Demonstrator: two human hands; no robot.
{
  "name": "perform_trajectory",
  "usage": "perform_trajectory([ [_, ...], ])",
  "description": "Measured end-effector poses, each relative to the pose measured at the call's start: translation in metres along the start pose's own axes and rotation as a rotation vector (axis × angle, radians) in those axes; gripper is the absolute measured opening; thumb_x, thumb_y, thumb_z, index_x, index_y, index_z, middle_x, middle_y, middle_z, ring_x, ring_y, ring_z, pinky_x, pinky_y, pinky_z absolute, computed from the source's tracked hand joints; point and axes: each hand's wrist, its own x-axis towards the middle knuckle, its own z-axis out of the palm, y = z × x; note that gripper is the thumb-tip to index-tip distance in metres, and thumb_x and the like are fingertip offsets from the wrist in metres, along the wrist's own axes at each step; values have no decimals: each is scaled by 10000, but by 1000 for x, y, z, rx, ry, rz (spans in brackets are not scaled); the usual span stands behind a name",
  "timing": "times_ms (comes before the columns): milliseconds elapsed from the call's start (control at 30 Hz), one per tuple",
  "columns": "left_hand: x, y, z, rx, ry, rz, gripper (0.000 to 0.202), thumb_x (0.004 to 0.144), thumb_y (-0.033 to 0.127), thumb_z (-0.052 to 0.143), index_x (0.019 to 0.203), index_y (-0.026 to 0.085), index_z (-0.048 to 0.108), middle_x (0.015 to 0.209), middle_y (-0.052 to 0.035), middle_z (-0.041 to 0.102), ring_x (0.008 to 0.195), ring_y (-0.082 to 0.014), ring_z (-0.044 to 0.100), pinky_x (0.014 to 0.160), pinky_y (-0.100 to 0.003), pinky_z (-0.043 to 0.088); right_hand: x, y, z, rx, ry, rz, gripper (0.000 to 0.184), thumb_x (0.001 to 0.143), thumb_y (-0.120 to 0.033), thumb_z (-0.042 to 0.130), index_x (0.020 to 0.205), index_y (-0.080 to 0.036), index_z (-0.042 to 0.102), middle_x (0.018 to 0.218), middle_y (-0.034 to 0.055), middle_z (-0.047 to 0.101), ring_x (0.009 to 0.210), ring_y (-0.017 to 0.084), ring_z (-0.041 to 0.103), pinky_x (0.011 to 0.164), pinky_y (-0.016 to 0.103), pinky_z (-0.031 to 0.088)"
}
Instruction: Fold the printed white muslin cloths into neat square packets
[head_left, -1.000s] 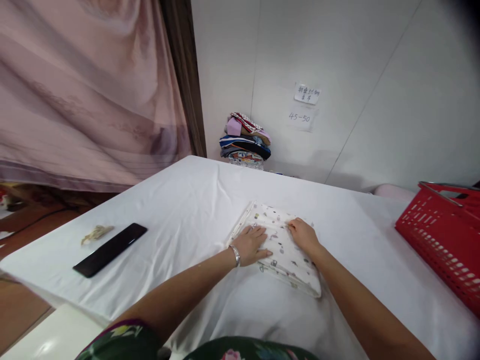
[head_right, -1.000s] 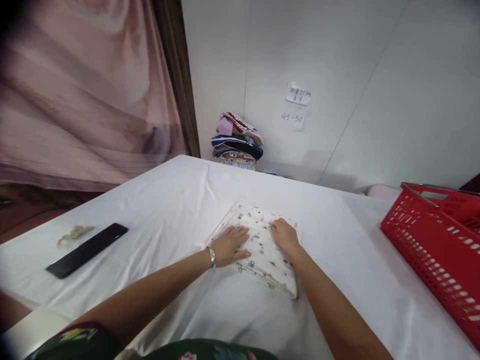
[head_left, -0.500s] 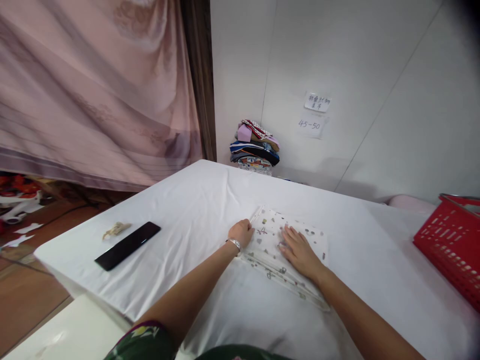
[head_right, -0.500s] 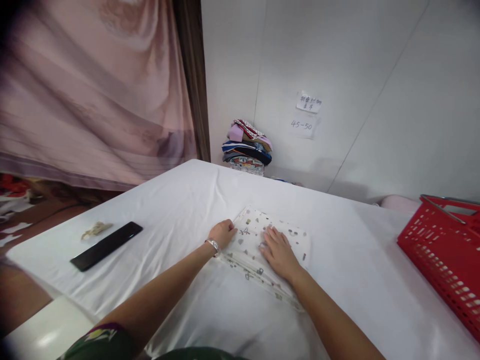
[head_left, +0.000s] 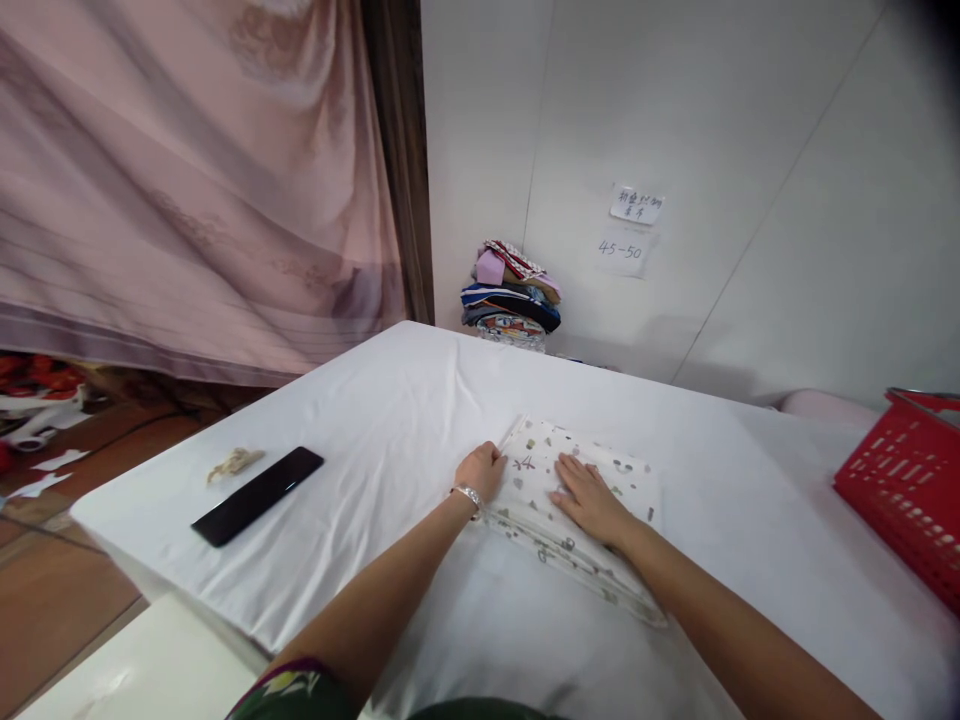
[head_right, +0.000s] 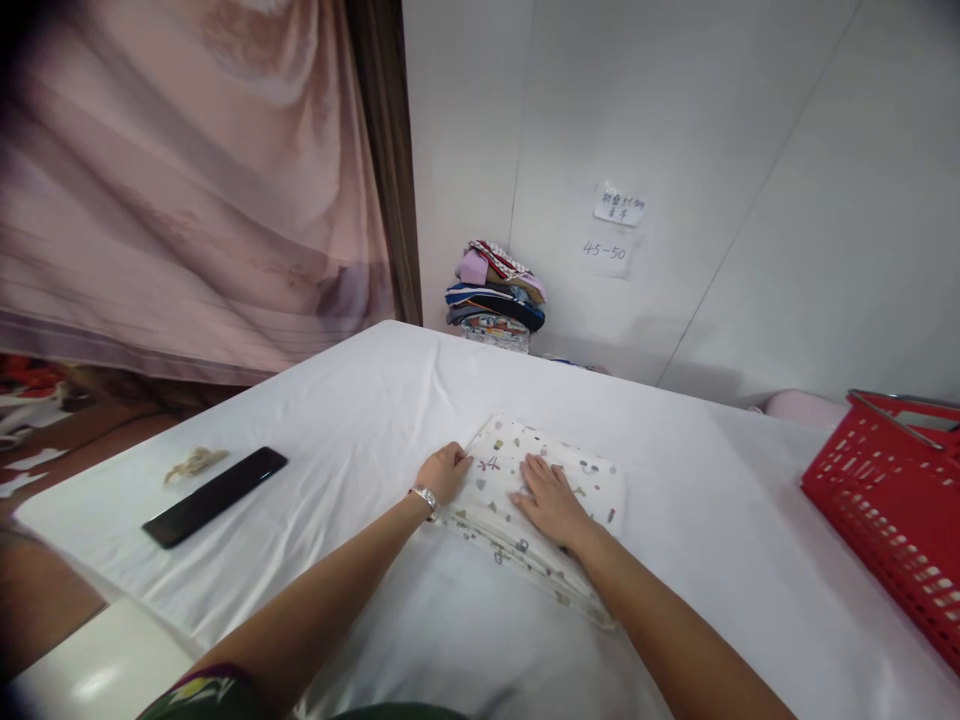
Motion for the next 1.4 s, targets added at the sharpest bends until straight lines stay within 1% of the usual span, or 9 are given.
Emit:
perform_trajectory([
  [167, 0, -2, 4, -44, 39, -4, 146, 816, 309, 446, 791, 208, 550, 789, -26, 628, 718, -153, 559, 608, -247, 349, 9, -3, 4, 39, -4, -44, 729, 836, -620, 213, 1389, -145, 224, 1460, 77, 124, 1343, 196, 59, 1084, 381, 42],
  [300, 0, -5, 7, -121, 64, -21, 146, 809, 302, 455, 764, 206, 556, 741, -15, 624, 677, -140, 551, 584, -234, 339, 29, -2, 4, 140, 50, -85, 641, 865, -544, 250, 1376, -158, 268, 1451, 63, 183, 1332, 180, 141, 1079, 353, 128],
  [367, 0, -7, 9, -168, 86, -32, 152, 805, 307, 461, 743, 207, 557, 711, -5, 619, 654, -132, 543, 572, -227, 333, 46, -2, 0, 145, 157, -47, 540, 889, -441, 264, 1348, -163, 332, 1419, 61, 286, 1302, 171, 237, 1056, 330, 201],
  [467, -2, -10, 11, -225, 111, -34, 163, 801, 315, 469, 719, 204, 557, 680, 6, 608, 632, -122, 533, 561, -217, 327, 74, -5, -10, 50, 287, -5, 403, 877, -243, 302, 1219, -168, 501, 1272, 59, 493, 1172, 153, 420, 986, 276, 296],
  [600, -2, -12, 13, -259, 129, -31, 172, 803, 312, 470, 707, 201, 560, 661, 14, 597, 614, -111, 524, 550, -210, 318, 106, -11, -24, -36, 279, -26, 339, 819, -145, 375, 1059, -198, 609, 1033, 48, 611, 987, 159, 518, 859, 245, 360],
  [733, -2, -13, 14, -273, 136, -9, 179, 806, 310, 461, 700, 203, 557, 641, 19, 585, 590, -106, 510, 540, -209, 308, 122, -14, -30, -91, 208, -76, 270, 778, -133, 445, 929, -227, 648, 902, 36, 625, 890, 166, 537, 760, 237, 359],
  [933, -3, -14, 16, -289, 145, 11, 185, 815, 319, 449, 708, 210, 553, 647, 19, 587, 586, -106, 509, 538, -210, 304, 129, -12, -33, -147, 147, -117, 174, 778, -149, 474, 850, -217, 617, 881, 21, 620, 851, 153, 536, 690, 225, 332],
  [1167, -3, -12, 16, -287, 138, -10, 153, 809, 286, 460, 722, 210, 561, 660, 19, 601, 600, -103, 527, 545, -205, 319, 135, -14, -27, -153, 215, -42, 172, 844, -179, 393, 849, -193, 563, 918, 35, 598, 835, 143, 532, 665, 228, 321],
  [1400, -2, -13, 17, -279, 133, -36, 134, 786, 200, 442, 840, 222, 562, 630, 21, 593, 588, -115, 535, 541, -213, 321, 140, -17, -15, -88, 250, 16, 178, 843, -183, 392, 849, -210, 568, 927, 21, 595, 856, 141, 524, 677, 229, 340],
])
